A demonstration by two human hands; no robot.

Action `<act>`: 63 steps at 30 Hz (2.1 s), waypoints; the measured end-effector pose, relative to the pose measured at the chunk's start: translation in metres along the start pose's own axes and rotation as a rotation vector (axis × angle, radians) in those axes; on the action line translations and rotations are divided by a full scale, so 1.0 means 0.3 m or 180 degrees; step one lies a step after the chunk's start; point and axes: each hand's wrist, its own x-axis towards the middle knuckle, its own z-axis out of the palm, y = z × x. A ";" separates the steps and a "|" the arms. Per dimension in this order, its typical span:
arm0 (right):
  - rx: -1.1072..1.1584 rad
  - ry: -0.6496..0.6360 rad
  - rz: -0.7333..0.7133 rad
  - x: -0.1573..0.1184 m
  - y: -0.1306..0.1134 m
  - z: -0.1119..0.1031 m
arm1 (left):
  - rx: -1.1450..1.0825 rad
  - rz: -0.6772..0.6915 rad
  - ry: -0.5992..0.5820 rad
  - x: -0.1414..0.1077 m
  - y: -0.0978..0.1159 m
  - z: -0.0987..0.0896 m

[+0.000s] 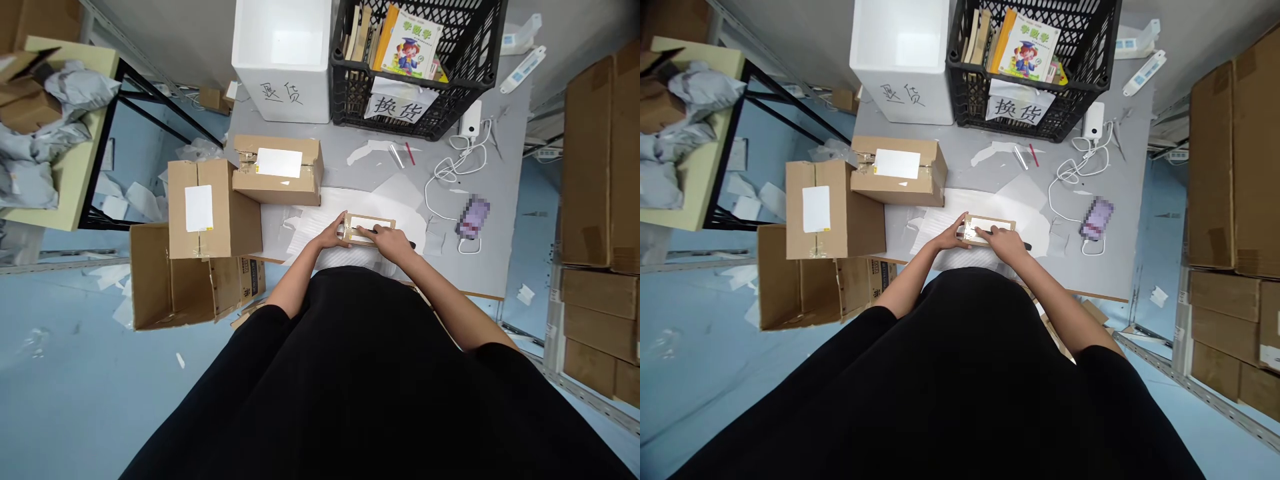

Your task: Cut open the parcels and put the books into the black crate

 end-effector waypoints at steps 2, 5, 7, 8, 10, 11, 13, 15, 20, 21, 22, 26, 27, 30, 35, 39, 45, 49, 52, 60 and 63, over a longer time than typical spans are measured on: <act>-0.0179 -0.0065 -0.0100 0.029 -0.021 -0.022 | -0.0038 -0.0080 0.0017 -0.003 -0.002 -0.006; -0.0327 -0.0131 -0.0169 0.052 -0.038 -0.042 | -0.0093 -0.0073 0.0116 -0.012 -0.005 -0.006; -0.0372 -0.0156 -0.0182 0.060 -0.043 -0.047 | -0.0109 -0.0012 0.0178 -0.014 -0.010 -0.001; -0.0384 -0.0173 -0.0186 0.063 -0.044 -0.046 | -0.0116 0.0019 0.0195 -0.014 -0.013 0.001; -0.0383 -0.0220 -0.0195 0.068 -0.046 -0.044 | -0.0140 0.0070 0.0219 -0.010 -0.020 0.006; -0.0374 -0.0244 -0.0195 0.070 -0.047 -0.042 | -0.0155 0.0084 0.0226 -0.008 -0.024 0.007; -0.0365 -0.0261 -0.0186 0.075 -0.051 -0.041 | -0.0182 0.0074 0.0233 -0.002 -0.030 0.008; -0.0380 -0.0239 -0.0190 0.080 -0.056 -0.041 | -0.0202 0.0024 0.0229 0.003 -0.034 0.007; -0.0431 -0.0241 -0.0229 0.098 -0.070 -0.031 | -0.0160 -0.0002 0.0224 0.010 -0.036 0.007; -0.0446 -0.0252 -0.0232 0.100 -0.070 -0.027 | -0.0150 0.0006 0.0229 0.010 -0.035 0.007; -0.0458 -0.0255 -0.0235 0.102 -0.069 -0.022 | -0.0145 0.0010 0.0233 0.009 -0.034 0.007; -0.0436 -0.0237 -0.0216 0.099 -0.057 -0.008 | -0.0167 -0.0045 0.0206 0.006 -0.027 0.008; -0.0422 -0.0245 -0.0215 0.097 -0.054 -0.006 | -0.0182 -0.0083 0.0198 0.004 -0.023 0.008; -0.0386 -0.0272 -0.0209 0.090 -0.045 -0.003 | -0.0220 -0.0203 0.0208 0.002 -0.012 0.007; -0.0457 -0.0289 -0.0113 0.048 0.008 0.011 | -0.0167 -0.0248 0.0250 0.004 0.004 0.002; -0.0628 -0.0324 -0.0010 -0.031 0.093 0.031 | -0.0105 -0.0339 0.0200 0.008 0.010 -0.002; -0.0705 -0.0265 0.0142 -0.137 0.198 0.067 | -0.0063 -0.0355 0.0173 0.013 0.003 -0.003; -0.0637 -0.0232 0.0247 -0.183 0.244 0.091 | -0.0025 -0.0332 0.0171 0.014 0.001 -0.002; -0.0586 -0.0199 0.0324 -0.207 0.266 0.109 | -0.0021 -0.0384 0.0183 0.013 0.005 -0.001; -0.0337 -0.0088 0.0502 -0.229 0.290 0.149 | 0.0061 -0.0416 0.0193 0.013 0.015 0.005; -0.0055 0.0004 0.0628 -0.243 0.306 0.175 | 0.0249 -0.0339 0.0196 0.009 0.013 0.007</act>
